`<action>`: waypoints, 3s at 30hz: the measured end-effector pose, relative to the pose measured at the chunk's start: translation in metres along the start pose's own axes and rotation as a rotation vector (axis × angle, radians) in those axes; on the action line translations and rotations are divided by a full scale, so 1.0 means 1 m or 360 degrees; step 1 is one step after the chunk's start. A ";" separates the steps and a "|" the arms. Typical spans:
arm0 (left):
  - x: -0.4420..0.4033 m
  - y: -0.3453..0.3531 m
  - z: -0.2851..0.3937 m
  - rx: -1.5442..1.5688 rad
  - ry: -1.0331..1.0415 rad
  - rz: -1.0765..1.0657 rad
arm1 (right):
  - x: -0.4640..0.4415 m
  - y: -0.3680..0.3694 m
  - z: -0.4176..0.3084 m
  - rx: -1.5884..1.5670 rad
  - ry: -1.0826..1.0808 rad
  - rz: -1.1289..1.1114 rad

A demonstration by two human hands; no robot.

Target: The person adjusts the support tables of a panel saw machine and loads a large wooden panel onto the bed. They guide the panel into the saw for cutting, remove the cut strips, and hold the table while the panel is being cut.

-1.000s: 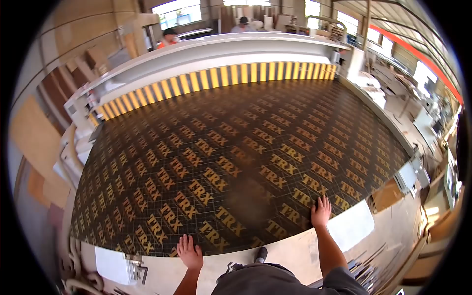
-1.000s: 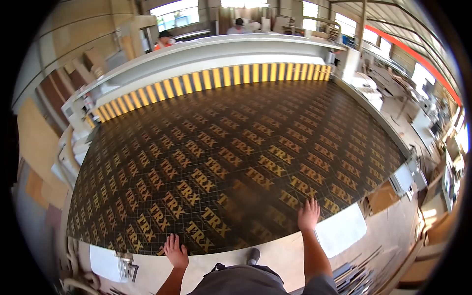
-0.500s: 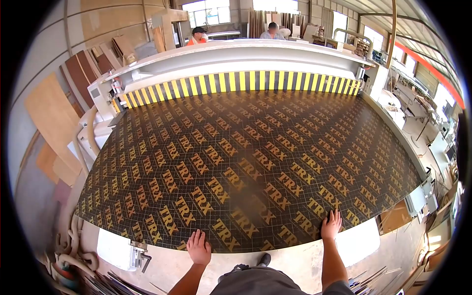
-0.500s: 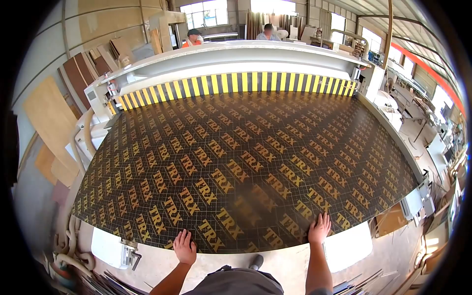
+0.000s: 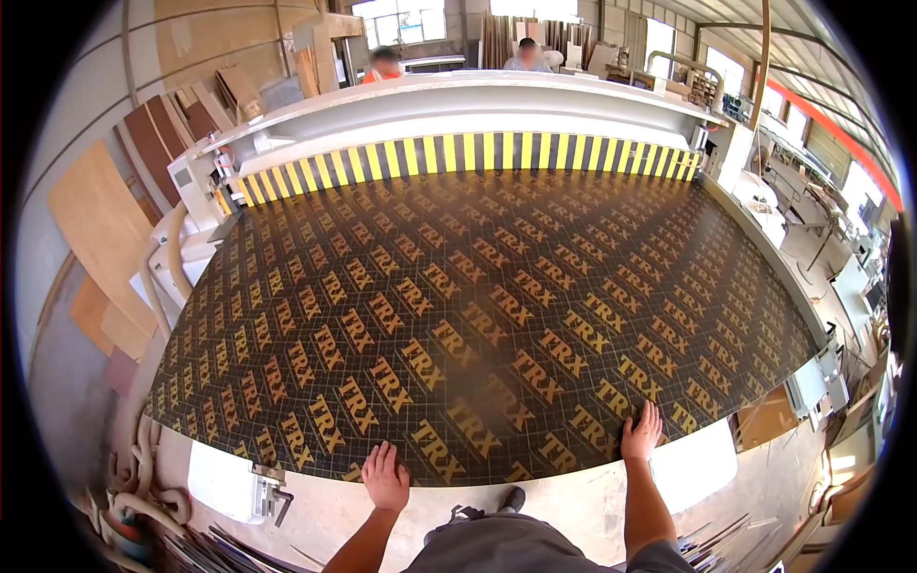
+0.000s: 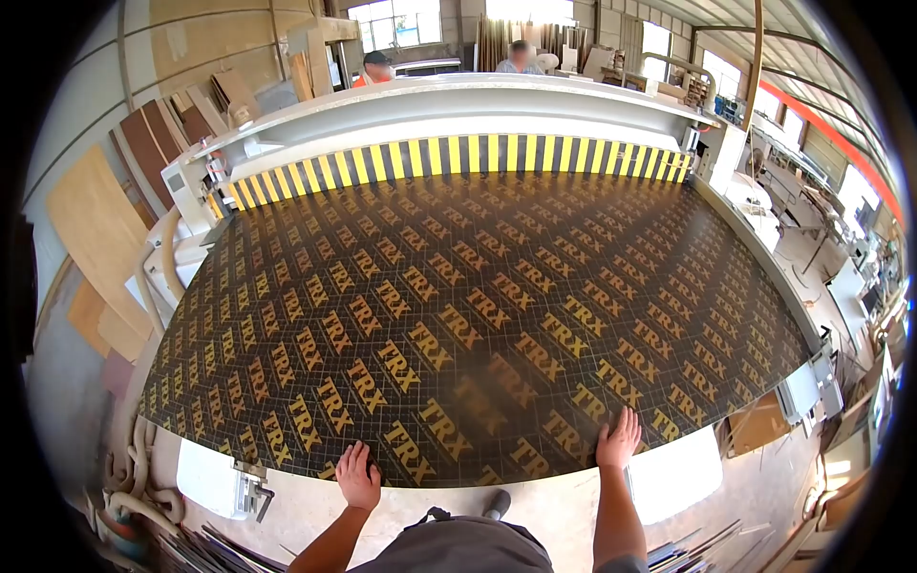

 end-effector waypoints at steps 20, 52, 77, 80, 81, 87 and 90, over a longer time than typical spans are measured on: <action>-0.002 -0.001 0.001 -0.0012 0.0007 0.0031 | -0.002 -0.001 -0.003 0.0029 0.0019 0.0004; -0.003 -0.003 0.001 0.0004 0.0011 0.0048 | -0.003 0.003 -0.001 0.0035 0.0016 0.0024; -0.004 -0.009 0.002 -0.0022 -0.0043 0.0010 | -0.001 0.004 0.004 0.0022 -0.0034 0.0120; -0.003 -0.010 0.000 -0.0012 -0.0032 0.0039 | -0.001 0.008 0.010 0.0037 -0.0014 0.0126; -0.003 -0.012 0.001 -0.0023 -0.0037 0.0032 | -0.001 0.011 0.013 0.0046 -0.0001 0.0121; 0.010 -0.029 -0.013 0.0408 -0.0204 -0.0114 | 0.009 0.028 0.035 0.0031 -0.0070 0.0022; 0.042 -0.035 -0.033 0.0779 -0.0679 -0.0384 | 0.035 0.004 0.023 -0.0140 0.0019 -0.0330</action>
Point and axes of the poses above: each hand's wrist, its own x-axis away from the middle knuckle, its own y-axis out of the palm, z = x × y, the point moved 6 cm from there along -x, towards the middle knuckle, and after that the axes turned 6 degrees about z, right-handed, at the moved point
